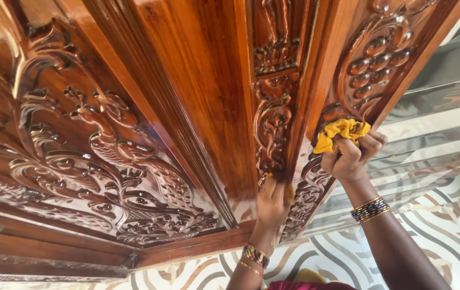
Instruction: The person wipes the surface of a large, ornately carved wooden door using a yellow cloth. They methodically clean the carved details and flat panels, moving from the upper sections down to the lower edge.
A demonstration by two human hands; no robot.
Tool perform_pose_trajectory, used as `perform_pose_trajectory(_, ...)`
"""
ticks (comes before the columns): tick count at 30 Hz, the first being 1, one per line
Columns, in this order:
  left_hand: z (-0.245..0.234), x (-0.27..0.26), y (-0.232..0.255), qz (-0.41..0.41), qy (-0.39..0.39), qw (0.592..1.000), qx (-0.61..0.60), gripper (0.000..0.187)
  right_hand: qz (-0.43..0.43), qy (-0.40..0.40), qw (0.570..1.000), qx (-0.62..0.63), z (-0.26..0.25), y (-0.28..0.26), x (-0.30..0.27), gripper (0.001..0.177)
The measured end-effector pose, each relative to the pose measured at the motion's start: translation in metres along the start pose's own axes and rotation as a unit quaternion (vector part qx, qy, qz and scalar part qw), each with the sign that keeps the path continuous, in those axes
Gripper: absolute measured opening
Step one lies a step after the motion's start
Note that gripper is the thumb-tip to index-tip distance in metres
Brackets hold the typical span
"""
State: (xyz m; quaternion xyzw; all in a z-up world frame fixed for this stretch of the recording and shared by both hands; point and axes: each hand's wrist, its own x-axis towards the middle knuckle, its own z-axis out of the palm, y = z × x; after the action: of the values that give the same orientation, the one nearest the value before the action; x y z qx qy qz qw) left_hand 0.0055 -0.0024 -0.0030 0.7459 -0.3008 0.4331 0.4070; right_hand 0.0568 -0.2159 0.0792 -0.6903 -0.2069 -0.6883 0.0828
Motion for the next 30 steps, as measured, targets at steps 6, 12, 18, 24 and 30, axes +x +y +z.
perform_pose_trajectory(6,-0.005,0.084,0.015,0.026,0.112,0.993,-0.03,0.034,0.001,-0.013,1.0,0.005,-0.003,-0.001,0.002,0.019)
perform_pose_trajectory(12,0.005,0.044,0.011,-0.012,0.092,0.996,-0.004,0.032,-0.004,-0.001,1.0,0.004,-0.001,0.001,0.003,0.021)
perform_pose_trajectory(18,0.029,-0.046,-0.022,-0.043,0.012,0.997,0.056,0.031,-0.01,-0.003,1.0,0.005,-0.002,-0.001,0.004,0.019)
perform_pose_trajectory(24,0.03,-0.052,-0.023,-0.103,0.057,0.993,0.001,0.019,0.0,-0.006,1.0,0.001,0.0,0.001,-0.001,0.017)
perform_pose_trajectory(30,-0.005,0.013,-0.028,-0.079,0.193,0.977,0.048,0.033,0.001,-0.007,1.0,0.002,0.001,0.004,-0.005,0.02)
